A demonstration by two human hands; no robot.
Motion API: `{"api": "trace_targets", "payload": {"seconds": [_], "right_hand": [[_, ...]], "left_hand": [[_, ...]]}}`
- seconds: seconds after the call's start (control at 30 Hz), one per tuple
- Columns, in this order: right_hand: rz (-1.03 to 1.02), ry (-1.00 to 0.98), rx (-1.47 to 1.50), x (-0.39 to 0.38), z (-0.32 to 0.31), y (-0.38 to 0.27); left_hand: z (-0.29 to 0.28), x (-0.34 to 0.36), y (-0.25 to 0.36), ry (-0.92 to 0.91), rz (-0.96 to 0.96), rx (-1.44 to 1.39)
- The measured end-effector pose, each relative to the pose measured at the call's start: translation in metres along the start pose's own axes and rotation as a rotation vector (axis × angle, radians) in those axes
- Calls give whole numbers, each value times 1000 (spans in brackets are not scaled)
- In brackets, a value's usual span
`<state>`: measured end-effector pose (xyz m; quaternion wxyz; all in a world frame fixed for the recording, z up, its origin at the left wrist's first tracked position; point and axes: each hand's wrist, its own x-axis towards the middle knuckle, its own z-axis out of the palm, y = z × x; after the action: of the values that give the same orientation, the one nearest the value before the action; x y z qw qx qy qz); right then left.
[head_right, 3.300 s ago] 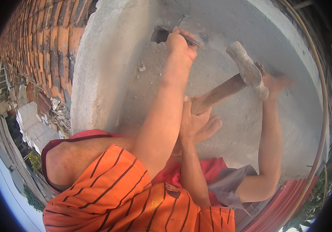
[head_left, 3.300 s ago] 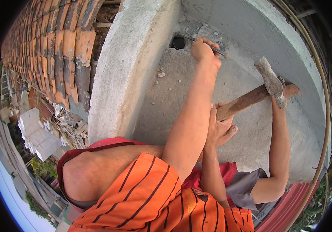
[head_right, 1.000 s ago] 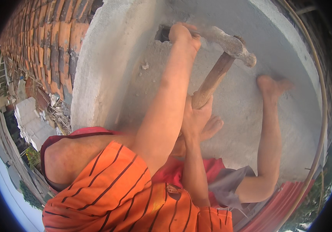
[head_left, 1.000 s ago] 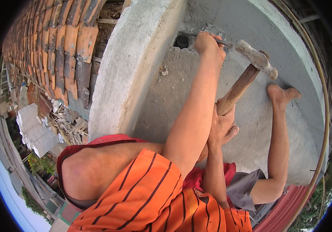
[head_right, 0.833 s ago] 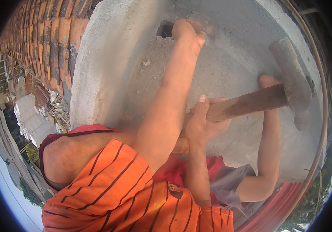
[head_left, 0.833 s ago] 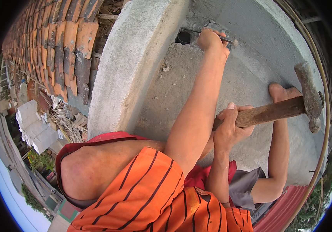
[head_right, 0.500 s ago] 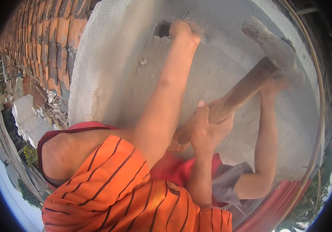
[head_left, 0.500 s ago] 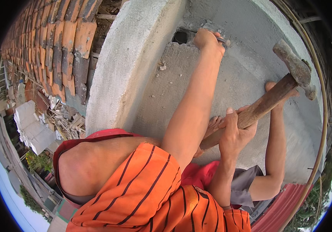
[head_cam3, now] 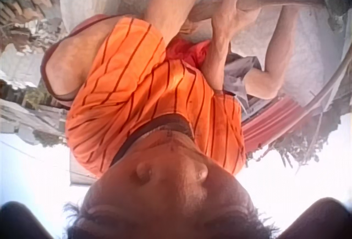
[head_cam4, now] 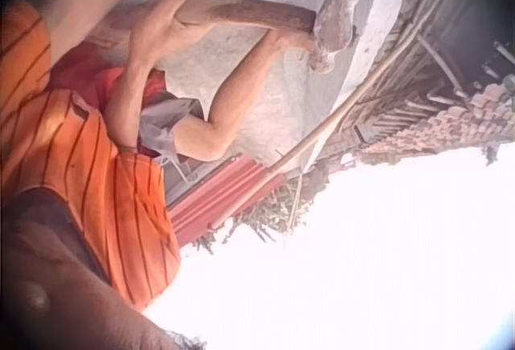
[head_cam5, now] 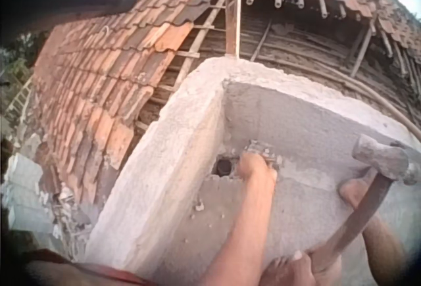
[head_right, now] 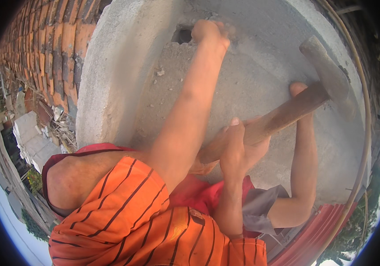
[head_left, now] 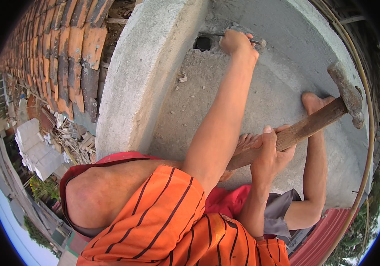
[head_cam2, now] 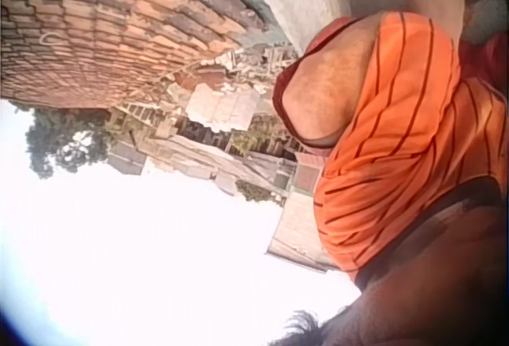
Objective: The person uses a hammer and chisel to break and chip away at a concrete structure, creating a hole. They repeatedly strike the chisel to remove pieces of concrete and clear debris from the work area.
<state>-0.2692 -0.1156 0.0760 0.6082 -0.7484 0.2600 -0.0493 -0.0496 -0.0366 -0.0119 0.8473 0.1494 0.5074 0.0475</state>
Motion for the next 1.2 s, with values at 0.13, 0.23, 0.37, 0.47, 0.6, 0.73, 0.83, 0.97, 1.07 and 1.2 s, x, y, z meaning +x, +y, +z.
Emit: {"api": "trace_targets", "payload": {"seconds": [0.13, 0.23, 0.37, 0.47, 0.6, 0.73, 0.83, 0.97, 1.07, 1.2], "right_hand": [[110, -255, -270, 25, 15, 14], [-44, -175, -256, 28, 0, 6], [-199, 6, -2, 21, -7, -16], [-260, 9, 46, 17, -13, -12], [-208, 8, 132, 6, -6, -3], [-58, -88, 47, 5, 0, 27], [183, -191, -285, 20, 5, 23], [76, -153, -133, 27, -18, 1], [-38, -72, 109, 23, -28, -15], [172, -275, -285, 27, -9, 16]], "left_hand": [[-5, 7, 14, -32, -65, 111], [-1, 0, 9, 7, -40, 92], [-1, -3, 3, 6, -13, 16], [-9, -9, -6, 30, 36, 33], [-17, -6, -16, -61, 48, 173], [-16, -3, -4, -42, 49, 162], [-17, 2, -12, -13, 78, 154], [-17, 3, -10, 15, 25, 195], [-7, 2, -17, -12, 58, 160], [-22, 17, -16, -65, 63, 147]]}}
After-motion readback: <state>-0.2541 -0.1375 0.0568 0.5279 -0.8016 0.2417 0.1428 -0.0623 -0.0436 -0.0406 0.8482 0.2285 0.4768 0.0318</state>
